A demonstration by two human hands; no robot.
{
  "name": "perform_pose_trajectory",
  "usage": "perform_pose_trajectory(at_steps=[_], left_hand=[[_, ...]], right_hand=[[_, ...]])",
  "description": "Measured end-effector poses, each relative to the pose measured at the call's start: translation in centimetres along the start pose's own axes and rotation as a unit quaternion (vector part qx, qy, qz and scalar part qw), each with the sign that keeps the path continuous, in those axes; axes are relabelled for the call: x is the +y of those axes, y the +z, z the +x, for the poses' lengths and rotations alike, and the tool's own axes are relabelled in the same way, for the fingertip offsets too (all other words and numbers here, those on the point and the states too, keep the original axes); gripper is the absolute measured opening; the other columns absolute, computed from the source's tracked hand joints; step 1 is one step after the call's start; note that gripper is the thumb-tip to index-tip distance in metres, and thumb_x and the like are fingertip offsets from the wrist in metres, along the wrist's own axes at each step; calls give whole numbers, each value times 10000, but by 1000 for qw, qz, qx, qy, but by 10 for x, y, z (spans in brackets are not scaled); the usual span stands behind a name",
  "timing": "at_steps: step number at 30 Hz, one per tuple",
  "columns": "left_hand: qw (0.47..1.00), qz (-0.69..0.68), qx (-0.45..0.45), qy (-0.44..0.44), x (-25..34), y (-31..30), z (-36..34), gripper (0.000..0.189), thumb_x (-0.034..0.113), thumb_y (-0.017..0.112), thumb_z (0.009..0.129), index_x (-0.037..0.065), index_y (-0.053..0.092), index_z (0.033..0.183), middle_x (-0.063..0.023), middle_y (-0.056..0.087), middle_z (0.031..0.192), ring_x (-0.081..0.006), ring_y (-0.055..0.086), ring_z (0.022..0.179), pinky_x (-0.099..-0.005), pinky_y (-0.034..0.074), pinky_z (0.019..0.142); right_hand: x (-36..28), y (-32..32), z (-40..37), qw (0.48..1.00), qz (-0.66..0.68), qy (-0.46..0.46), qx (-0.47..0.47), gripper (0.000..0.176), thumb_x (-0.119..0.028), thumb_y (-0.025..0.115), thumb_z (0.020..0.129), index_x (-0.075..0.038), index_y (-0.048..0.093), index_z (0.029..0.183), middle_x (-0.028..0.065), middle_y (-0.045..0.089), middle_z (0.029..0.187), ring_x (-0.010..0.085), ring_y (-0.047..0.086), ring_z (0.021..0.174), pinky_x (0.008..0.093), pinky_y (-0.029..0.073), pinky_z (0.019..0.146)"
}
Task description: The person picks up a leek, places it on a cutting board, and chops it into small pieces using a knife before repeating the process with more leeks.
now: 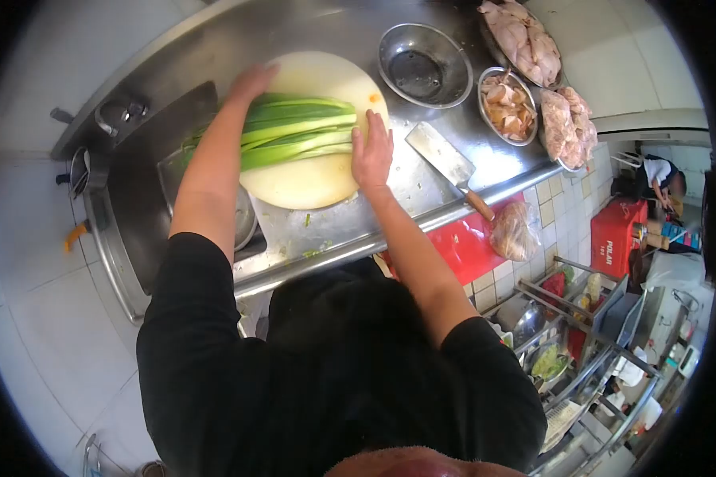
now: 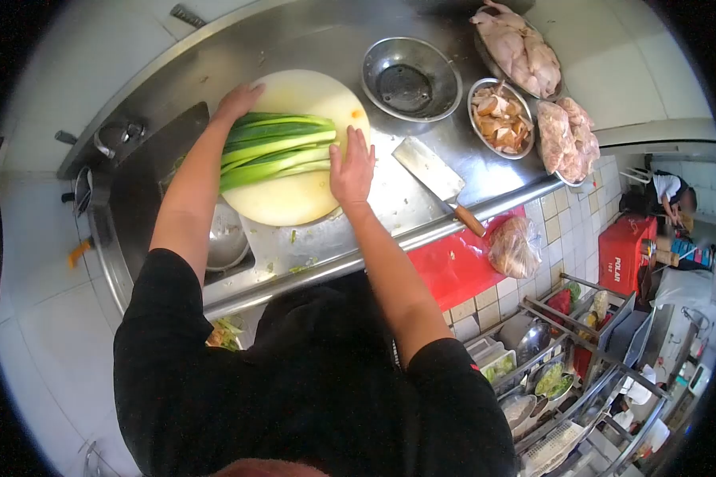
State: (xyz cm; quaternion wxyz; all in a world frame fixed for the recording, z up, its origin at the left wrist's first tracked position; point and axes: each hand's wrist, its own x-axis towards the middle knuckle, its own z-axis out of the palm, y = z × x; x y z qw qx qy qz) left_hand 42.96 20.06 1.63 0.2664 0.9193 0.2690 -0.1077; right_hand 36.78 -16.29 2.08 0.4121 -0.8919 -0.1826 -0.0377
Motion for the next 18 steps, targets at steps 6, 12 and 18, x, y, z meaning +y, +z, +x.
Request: perform_pose_trajectory(at_steps=[6,12,18], left_hand=[[998,-18,37,-45,-13,26,-57,891,685,527,986,5,473,1559,-251,544,1549,-413,511,1444,-496,417,1189],[995,7,-39,86,44,-8,-155,1076,760,611,906,2,362,1629,-278,391,1656,-407,334,1569,-585,306,1253],[965,104,-162,177,65,-5,-240,1395,707,881,635,20,246,1670,-256,341,1673,-392,301,1580,-640,243,1276]], right_hand=[[26,-25,-8,998,36,-37,-36,557,-376,518,1089,-14,532,1511,246,549,1535,409,457,1477,530,287,1258],[41,-53,-10,989,74,-45,-120,691,-449,643,1020,-31,496,1551,234,488,1597,391,417,1519,522,255,1283],[-6,-92,4,964,-47,-129,-228,876,-499,747,943,-21,421,1601,251,391,1663,401,349,1560,471,234,1301]])
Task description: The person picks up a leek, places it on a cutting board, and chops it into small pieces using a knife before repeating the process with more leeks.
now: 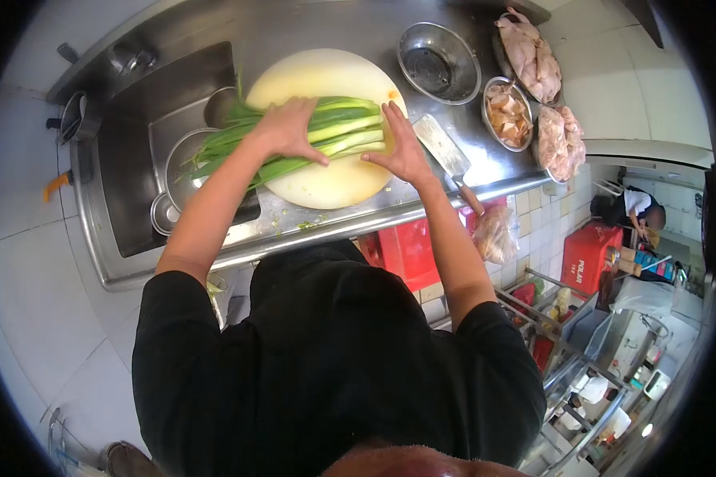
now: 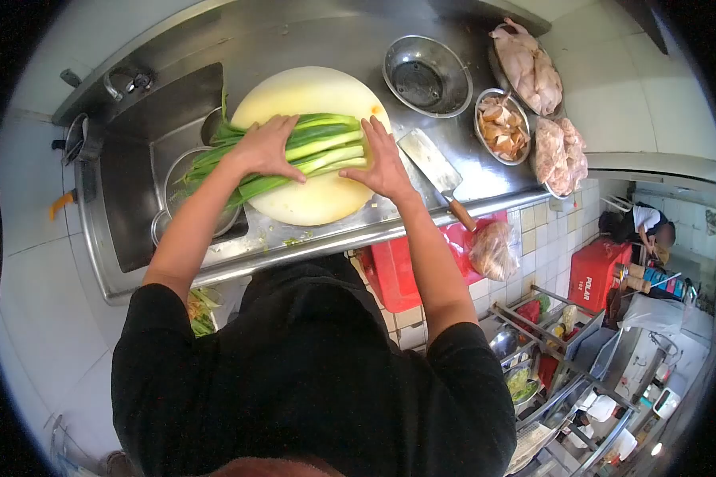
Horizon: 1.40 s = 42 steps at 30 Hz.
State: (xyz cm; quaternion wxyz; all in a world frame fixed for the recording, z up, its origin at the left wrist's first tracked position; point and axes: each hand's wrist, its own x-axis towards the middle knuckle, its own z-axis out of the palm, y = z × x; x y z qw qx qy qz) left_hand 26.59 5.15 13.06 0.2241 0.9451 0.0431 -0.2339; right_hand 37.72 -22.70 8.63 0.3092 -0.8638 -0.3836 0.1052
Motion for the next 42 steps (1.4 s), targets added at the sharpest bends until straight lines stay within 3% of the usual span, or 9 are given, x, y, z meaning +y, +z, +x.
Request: perform_pose_trajectory(at_steps=[5,7,12,15,21,23,27,34,42], left_hand=[[998,6,61,-11,9,32,-11,1491,588,977,549,45,182,1687,-256,357,1650,-396,345,1549,-649,293,1238],[997,-17,70,1,3,29,-9,1488,585,978,549,57,182,1690,-258,372,1636,-400,363,1534,-646,316,1219],[998,-1,67,16,-1,26,-13,1445,543,979,558,61,211,1683,-235,479,1537,-380,452,1456,-597,381,1170],[996,-1,87,32,2,35,-15,1332,473,977,577,46,302,1643,-208,582,1417,-358,536,1362,-552,438,1107],[987,24,157,24,27,84,-34,1127,359,971,615,35,442,1555,-182,672,1276,-354,635,1214,-500,505,1025],[986,-5,164,13,29,84,-43,1154,361,974,613,41,421,1573,-189,658,1342,-356,624,1253,-498,503,1043],[972,114,196,-61,9,78,-74,1291,418,983,571,74,332,1633,-197,563,1525,-361,590,1338,-554,370,1208],[967,-43,170,-186,-5,84,-65,777,361,915,691,64,647,1357,-156,712,1294,-346,615,1261,-559,350,1193],[935,90,319,-123,74,61,-77,945,618,755,870,83,463,1592,-233,468,1617,-416,298,1580,-672,131,1274]], right_hand=[[14,23,14,918,361,146,71,765,-458,609,1061,-15,367,1636,227,373,1684,338,327,1579,403,231,1293],[3,43,16,931,346,86,81,730,-516,444,1123,-25,340,1653,199,381,1681,315,334,1568,397,248,1288],[-24,23,2,974,205,94,32,987,-427,804,918,-31,292,1664,240,336,1696,349,301,1590,427,240,1301],[-48,3,1,994,-100,-38,-30,1203,-371,965,691,-69,319,1660,235,380,1672,370,276,1601,484,227,1311],[-51,15,28,942,-201,-159,-216,1148,-409,976,612,-93,444,1579,196,515,1568,357,460,1487,519,331,1267],[-47,16,26,951,-171,-159,-204,956,-377,938,637,-84,554,1461,153,651,1360,338,595,1309,491,441,1150],[-37,19,14,957,-166,-168,-170,819,-359,896,668,-82,602,1381,133,683,1223,325,641,1190,468,497,1032],[-27,22,39,954,-170,-180,-169,649,-306,883,691,-114,664,1271,100,714,1141,306,663,1149,449,518,983],[-35,27,37,950,-184,-176,-179,523,-319,890,724,-138,721,1185,71,734,1166,277,683,1157,478,517,982]])
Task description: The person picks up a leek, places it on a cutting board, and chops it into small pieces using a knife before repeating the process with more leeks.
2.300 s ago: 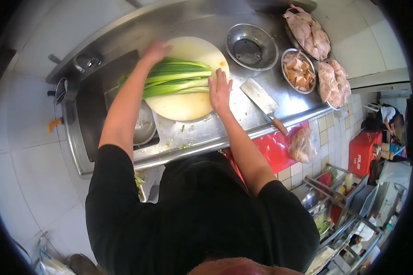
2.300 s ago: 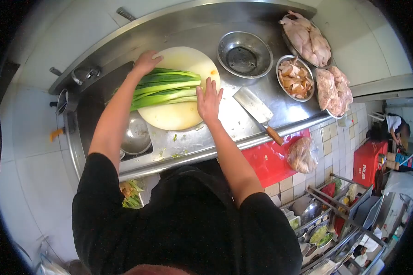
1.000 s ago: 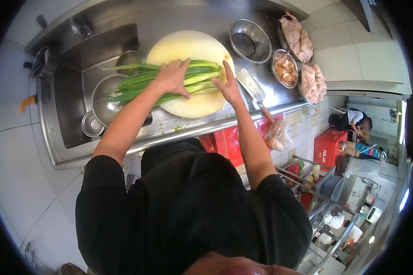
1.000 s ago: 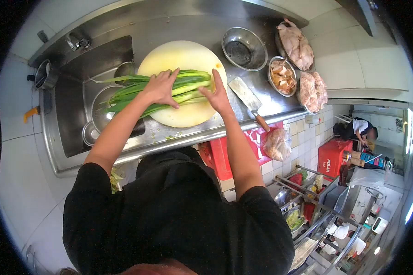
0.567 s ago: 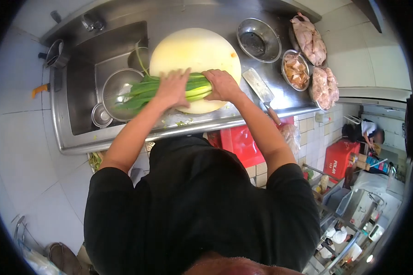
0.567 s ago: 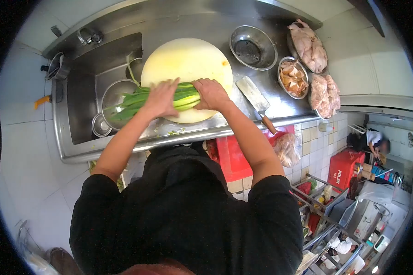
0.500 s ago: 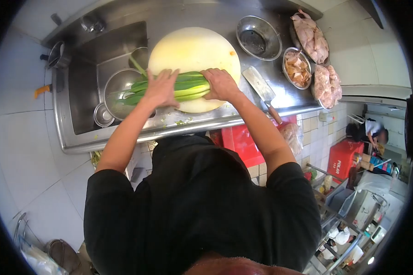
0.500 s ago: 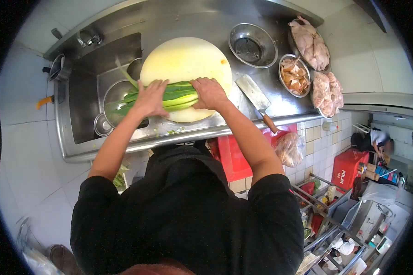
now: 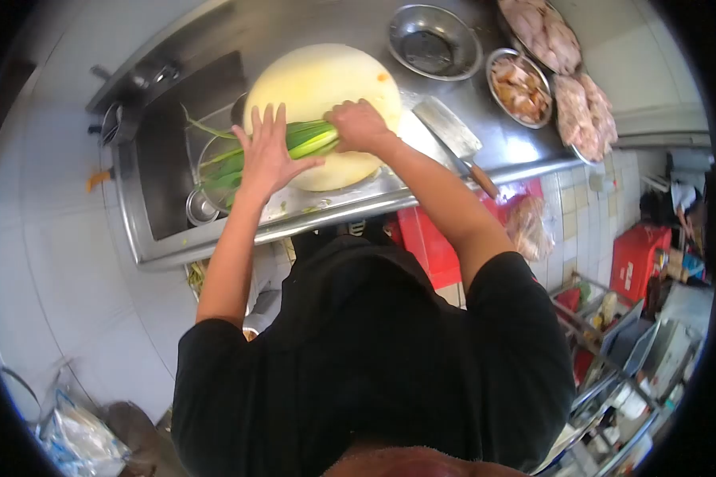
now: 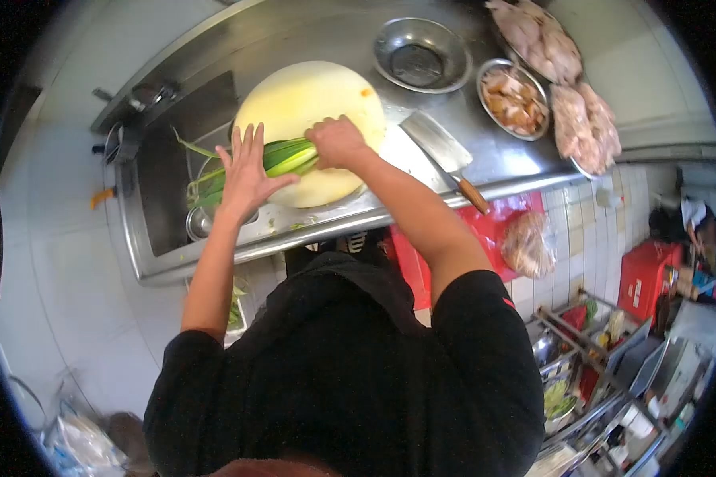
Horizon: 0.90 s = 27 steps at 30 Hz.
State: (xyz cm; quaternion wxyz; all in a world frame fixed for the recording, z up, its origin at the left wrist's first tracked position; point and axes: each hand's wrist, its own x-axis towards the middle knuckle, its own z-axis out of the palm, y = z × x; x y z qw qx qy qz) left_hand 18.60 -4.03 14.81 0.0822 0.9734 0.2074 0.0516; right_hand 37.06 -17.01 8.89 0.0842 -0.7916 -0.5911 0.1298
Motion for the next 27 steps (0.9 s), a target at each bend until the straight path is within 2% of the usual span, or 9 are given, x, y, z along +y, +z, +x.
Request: perform_pose_trajectory(at_steps=[2,5,6,9,12,14,17,22,27], left_hand=[[989,-144,13,43,23,27,16,888,709,580,972,74,479,1585,-218,477,1620,-416,327,1572,-672,130,1273],[991,-132,23,-20,46,94,43,810,698,475,1028,89,523,1560,-206,576,1534,-402,460,1491,-664,195,1248],[986,-145,72,-33,51,97,45,792,719,411,1040,111,585,1517,-177,677,1410,-367,603,1334,-647,301,1178],[987,-110,113,-5,52,107,45,721,690,463,1034,164,611,1505,-135,736,1287,-319,668,1188,-611,372,1115],[997,-19,74,-15,53,109,49,634,663,514,1020,232,663,1460,-104,751,1222,-293,681,1113,-586,405,1083],[996,-9,87,-5,53,111,50,587,645,535,1015,256,691,1425,-94,752,1199,-293,681,1103,-588,405,1085],[996,-7,89,-6,53,110,49,554,635,534,1019,260,724,1381,-92,753,1198,-304,677,1120,-609,393,1098],[996,-13,90,-4,54,104,49,571,635,508,1033,231,724,1374,-126,747,1211,-323,676,1161,-659,369,1119],[999,-36,29,-26,57,93,49,599,642,488,1043,192,719,1364,-171,745,1180,-335,690,1127,-667,366,1114]], right_hand=[[0,3,-4,1000,12,7,12,528,-325,891,723,-137,726,1188,78,734,1179,278,681,1164,473,517,989],[5,19,-1,998,42,37,30,552,-339,897,716,-126,729,1197,101,729,1190,283,678,1167,460,510,1006],[8,20,-2,997,50,47,38,559,-344,900,713,-123,730,1198,109,728,1191,284,678,1167,455,506,1012],[20,25,-11,985,126,-5,121,609,-361,909,704,-95,722,1220,157,711,1266,331,646,1242,465,474,1074],[31,21,-67,945,160,73,275,636,-344,910,723,-73,704,1260,199,668,1371,384,590,1322,480,427,1145],[58,42,-129,884,192,223,363,597,-294,899,777,-50,688,1280,232,638,1403,419,567,1326,499,436,1145],[95,65,-230,876,40,414,242,543,-232,821,835,11,657,1293,242,646,1351,422,610,1231,532,477,1075],[93,59,-248,903,-60,425,39,620,-145,700,905,-92,509,1493,187,665,1185,392,650,1153,531,533,974],[73,54,-247,884,68,451,107,559,-125,660,918,-37,558,1460,289,702,1188,452,686,1123,539,545,974]])
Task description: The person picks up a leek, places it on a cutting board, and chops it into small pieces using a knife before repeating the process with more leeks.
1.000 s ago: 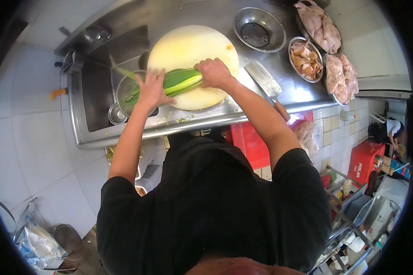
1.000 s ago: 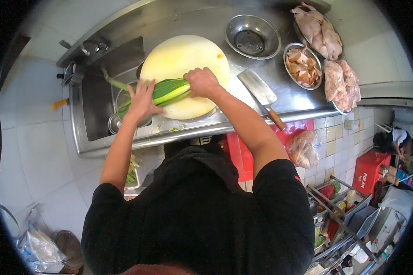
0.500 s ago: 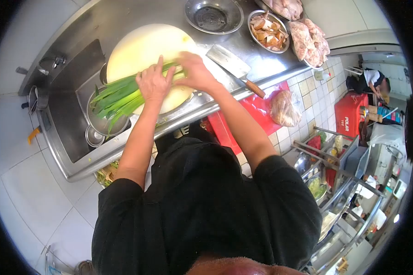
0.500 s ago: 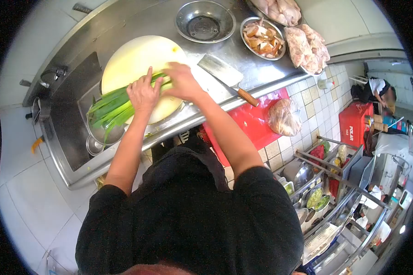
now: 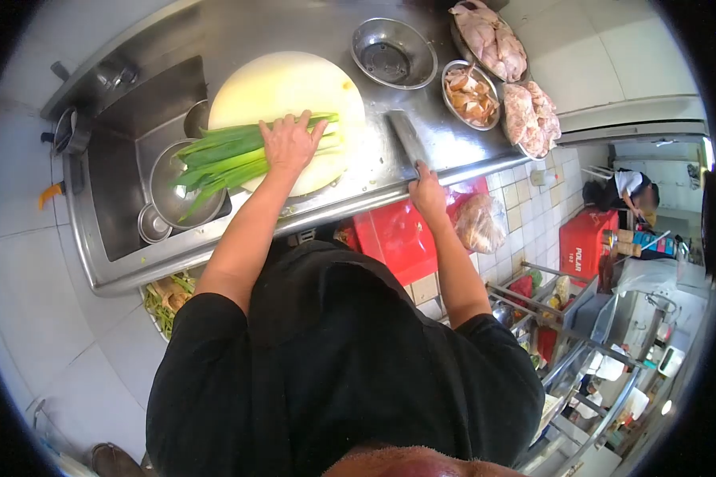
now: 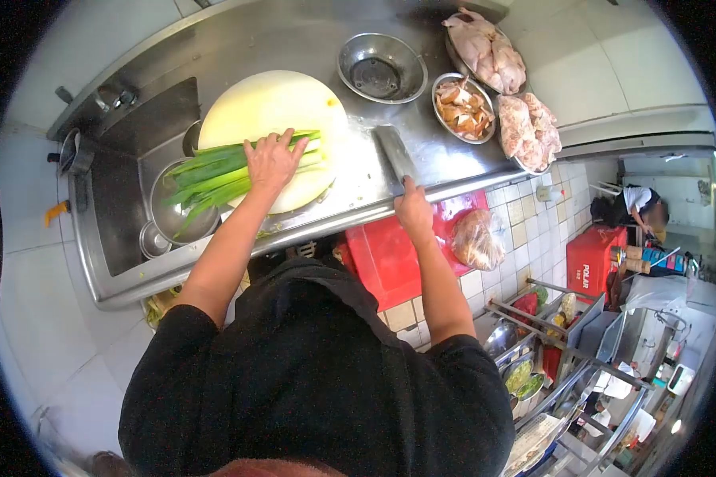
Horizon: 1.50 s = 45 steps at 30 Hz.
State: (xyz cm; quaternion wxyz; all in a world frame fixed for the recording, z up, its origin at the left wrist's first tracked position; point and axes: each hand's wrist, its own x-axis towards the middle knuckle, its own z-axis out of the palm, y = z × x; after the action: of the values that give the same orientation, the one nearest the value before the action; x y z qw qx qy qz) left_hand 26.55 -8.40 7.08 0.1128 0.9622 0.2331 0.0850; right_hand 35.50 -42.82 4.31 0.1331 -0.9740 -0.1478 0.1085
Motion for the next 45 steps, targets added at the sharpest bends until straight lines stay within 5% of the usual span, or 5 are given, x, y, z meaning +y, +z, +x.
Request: perform_pose_trajectory(at_steps=[14,21,28,38,45], left_hand=[[999,43,-28,-7,-2,-6,-12,635,692,386,1060,295,616,1498,-193,618,1472,-389,688,1137,-623,465,959],[995,85,31,34,-11,5,-11,638,646,382,1081,198,639,1456,-142,685,1376,-409,682,1179,-765,349,1113],[997,37,-65,6,-4,-5,-12,647,639,372,1088,179,627,1466,-200,713,1264,-399,699,1147,-738,363,1128],[996,77,-38,2,0,-4,-15,627,700,415,1049,284,638,1462,-180,724,1185,-397,698,1074,-761,366,1074],[998,60,-32,-7,0,-3,-14,602,679,453,1045,273,670,1432,-165,722,1198,-392,687,1101,-770,353,1077]], right_hand=[[-181,-39,-54,955,247,-27,-163,540,-177,642,976,10,539,1472,353,712,1110,506,703,1059,504,542,965],[-160,-58,-74,850,449,66,-267,582,-304,579,1090,-148,421,1628,56,636,806,138,627,620,322,517,480],[-175,-55,-78,901,345,104,-241,575,-432,464,1125,-58,488,1562,61,586,717,150,576,522,334,480,440],[-174,-59,-89,944,288,55,-150,592,-450,373,1146,31,642,1361,350,701,1152,518,659,1118,520,491,1038],[-172,-57,-89,947,269,67,-161,572,-447,386,1139,4,646,1376,364,662,1256,533,588,1264,536,462,1079]])
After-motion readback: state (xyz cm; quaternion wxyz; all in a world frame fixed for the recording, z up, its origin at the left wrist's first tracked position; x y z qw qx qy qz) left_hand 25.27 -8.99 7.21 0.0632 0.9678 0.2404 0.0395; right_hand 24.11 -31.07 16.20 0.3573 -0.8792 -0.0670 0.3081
